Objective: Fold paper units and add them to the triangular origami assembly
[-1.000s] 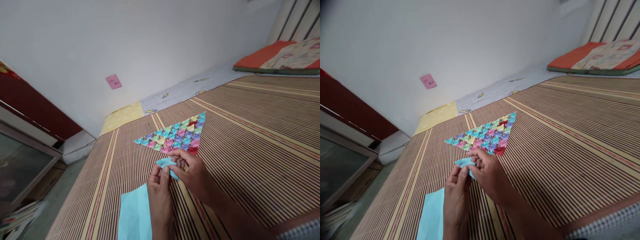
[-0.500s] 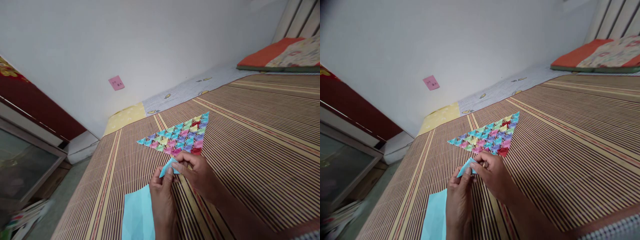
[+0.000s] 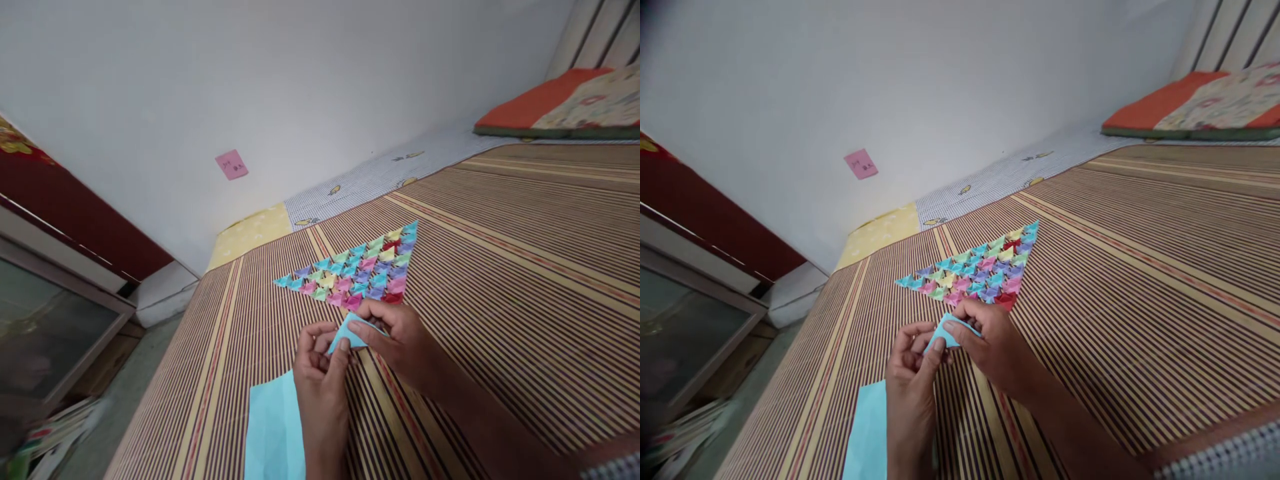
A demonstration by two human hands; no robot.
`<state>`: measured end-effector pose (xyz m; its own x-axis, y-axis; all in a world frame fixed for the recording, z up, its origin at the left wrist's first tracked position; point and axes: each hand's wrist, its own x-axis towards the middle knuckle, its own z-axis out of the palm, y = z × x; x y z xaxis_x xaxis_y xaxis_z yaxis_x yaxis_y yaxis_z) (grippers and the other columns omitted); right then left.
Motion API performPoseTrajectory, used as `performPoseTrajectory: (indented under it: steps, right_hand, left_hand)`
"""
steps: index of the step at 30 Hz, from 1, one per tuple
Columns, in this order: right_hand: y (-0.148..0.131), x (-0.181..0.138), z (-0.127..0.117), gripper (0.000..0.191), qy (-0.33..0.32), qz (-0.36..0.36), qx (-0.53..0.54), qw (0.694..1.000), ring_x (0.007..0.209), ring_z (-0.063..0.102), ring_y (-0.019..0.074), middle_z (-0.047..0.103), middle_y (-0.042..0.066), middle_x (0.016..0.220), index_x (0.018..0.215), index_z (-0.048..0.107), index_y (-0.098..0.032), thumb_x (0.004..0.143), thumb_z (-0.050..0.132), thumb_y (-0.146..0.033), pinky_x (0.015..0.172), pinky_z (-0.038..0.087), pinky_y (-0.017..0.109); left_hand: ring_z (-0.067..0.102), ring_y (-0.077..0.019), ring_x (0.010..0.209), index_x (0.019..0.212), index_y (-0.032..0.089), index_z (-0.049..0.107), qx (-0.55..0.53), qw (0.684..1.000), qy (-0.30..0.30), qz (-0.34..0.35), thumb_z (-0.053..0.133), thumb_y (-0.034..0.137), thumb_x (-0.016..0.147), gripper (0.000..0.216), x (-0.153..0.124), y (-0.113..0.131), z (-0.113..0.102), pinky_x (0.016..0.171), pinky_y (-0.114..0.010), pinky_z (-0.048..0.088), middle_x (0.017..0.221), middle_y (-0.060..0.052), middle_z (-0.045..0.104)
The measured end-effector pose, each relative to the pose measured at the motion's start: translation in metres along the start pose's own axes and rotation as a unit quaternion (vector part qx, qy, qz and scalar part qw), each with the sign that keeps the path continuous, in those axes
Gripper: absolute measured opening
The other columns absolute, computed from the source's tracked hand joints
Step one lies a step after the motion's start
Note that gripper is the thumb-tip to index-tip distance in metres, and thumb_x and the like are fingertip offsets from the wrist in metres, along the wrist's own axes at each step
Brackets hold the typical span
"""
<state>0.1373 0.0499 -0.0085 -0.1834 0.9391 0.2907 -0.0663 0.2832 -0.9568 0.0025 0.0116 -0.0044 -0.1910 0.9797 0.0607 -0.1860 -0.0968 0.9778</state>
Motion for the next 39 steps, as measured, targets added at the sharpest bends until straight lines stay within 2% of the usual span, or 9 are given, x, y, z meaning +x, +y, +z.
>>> performPoseTrajectory:
  steps: [4,7,10,13,16,22,30,35,39]
  right_hand:
    - [-0.003,-0.001,-0.001,0.017,-0.003,0.011,0.023,1.000,0.060,0.049,0.0127,0.053,-0.003,0.066,0.075,0.060,-0.019,0.087,0.066,-0.030,0.056,0.043,0.023]
    - [-0.007,0.000,-0.001,0.015,-0.025,0.039,0.050,0.998,0.061,0.049,0.0127,0.055,-0.003,0.068,0.078,0.064,-0.019,0.079,0.074,-0.030,0.055,0.043,0.023]
    - [-0.005,0.002,-0.001,0.016,-0.049,0.058,0.074,0.994,0.062,0.049,0.0127,0.054,-0.004,0.067,0.076,0.063,-0.018,0.076,0.076,-0.029,0.057,0.043,0.023]
    - [0.001,0.002,-0.001,0.018,-0.032,0.061,0.118,0.991,0.062,0.049,0.0129,0.052,-0.004,0.066,0.075,0.062,-0.019,0.077,0.075,-0.031,0.057,0.042,0.023]
    - [0.006,0.002,0.000,0.021,-0.051,0.088,0.171,0.980,0.060,0.050,0.0130,0.052,-0.004,0.065,0.075,0.060,-0.019,0.075,0.076,-0.033,0.056,0.042,0.024]
    - [0.005,0.001,0.000,0.024,-0.079,0.090,0.104,0.987,0.054,0.034,0.0090,0.039,-0.007,0.059,0.071,0.054,-0.018,0.077,0.073,-0.032,0.049,0.025,0.022]
    - [0.002,-0.003,-0.001,0.031,-0.086,0.047,0.014,0.995,0.054,0.032,0.0097,0.036,-0.007,0.058,0.064,0.048,-0.020,0.084,0.067,-0.035,0.049,0.026,0.023]
    - [-0.002,-0.002,-0.006,0.031,-0.124,0.046,0.036,0.991,0.054,0.034,0.0103,0.040,-0.006,0.059,0.065,0.052,-0.020,0.084,0.068,-0.038,0.049,0.026,0.024]
    - [-0.005,-0.002,-0.011,0.032,-0.137,0.007,0.038,0.990,0.055,0.033,0.0105,0.039,-0.006,0.061,0.065,0.058,-0.019,0.089,0.067,-0.038,0.051,0.026,0.025]
  left_hand:
    - [0.070,-0.0135,0.066,0.098,0.019,0.063,-0.008,1.000,0.009,0.001,0.080,0.028,0.080,0.027,-0.001,-0.001,0.000,0.068,-0.024,0.054,0.075,0.001,0.073]
    - [0.071,-0.0138,0.068,0.104,0.017,0.069,-0.050,0.997,0.047,-0.023,0.084,0.028,0.075,0.034,0.001,-0.005,-0.001,0.069,-0.023,0.055,0.077,-0.002,0.075]
    - [0.070,-0.0129,0.065,0.097,0.015,0.073,-0.097,0.991,0.085,-0.044,0.089,0.028,0.068,0.036,0.005,-0.008,-0.001,0.066,-0.021,0.055,0.075,-0.002,0.076]
    - [0.069,-0.0134,0.061,0.087,0.015,0.075,-0.091,0.992,0.060,-0.061,0.089,0.030,0.068,0.029,0.006,-0.007,-0.003,0.066,-0.023,0.055,0.070,-0.003,0.075]
    - [0.068,-0.0143,0.065,0.086,0.015,0.076,-0.057,0.996,0.012,-0.060,0.086,0.032,0.074,0.023,0.006,-0.006,-0.007,0.068,-0.024,0.054,0.070,-0.003,0.074]
    - [0.063,-0.0136,0.070,0.080,0.017,0.073,-0.012,0.999,0.022,-0.027,0.078,0.035,0.083,0.019,0.004,-0.010,-0.011,0.068,-0.023,0.049,0.073,0.000,0.070]
    - [0.060,-0.0131,0.066,0.081,0.017,0.072,-0.022,0.999,0.004,-0.043,0.077,0.036,0.083,0.020,0.002,-0.011,-0.011,0.065,-0.023,0.048,0.070,0.001,0.066]
    - [0.059,-0.0126,0.063,0.077,0.016,0.070,-0.060,0.997,-0.004,-0.058,0.079,0.036,0.081,0.023,0.003,-0.009,-0.012,0.062,-0.023,0.047,0.068,0.000,0.066]
    - [0.057,-0.0109,0.059,0.077,0.015,0.069,-0.079,0.994,0.004,-0.075,0.080,0.037,0.080,0.024,0.004,-0.007,-0.012,0.057,-0.021,0.045,0.065,0.001,0.064]
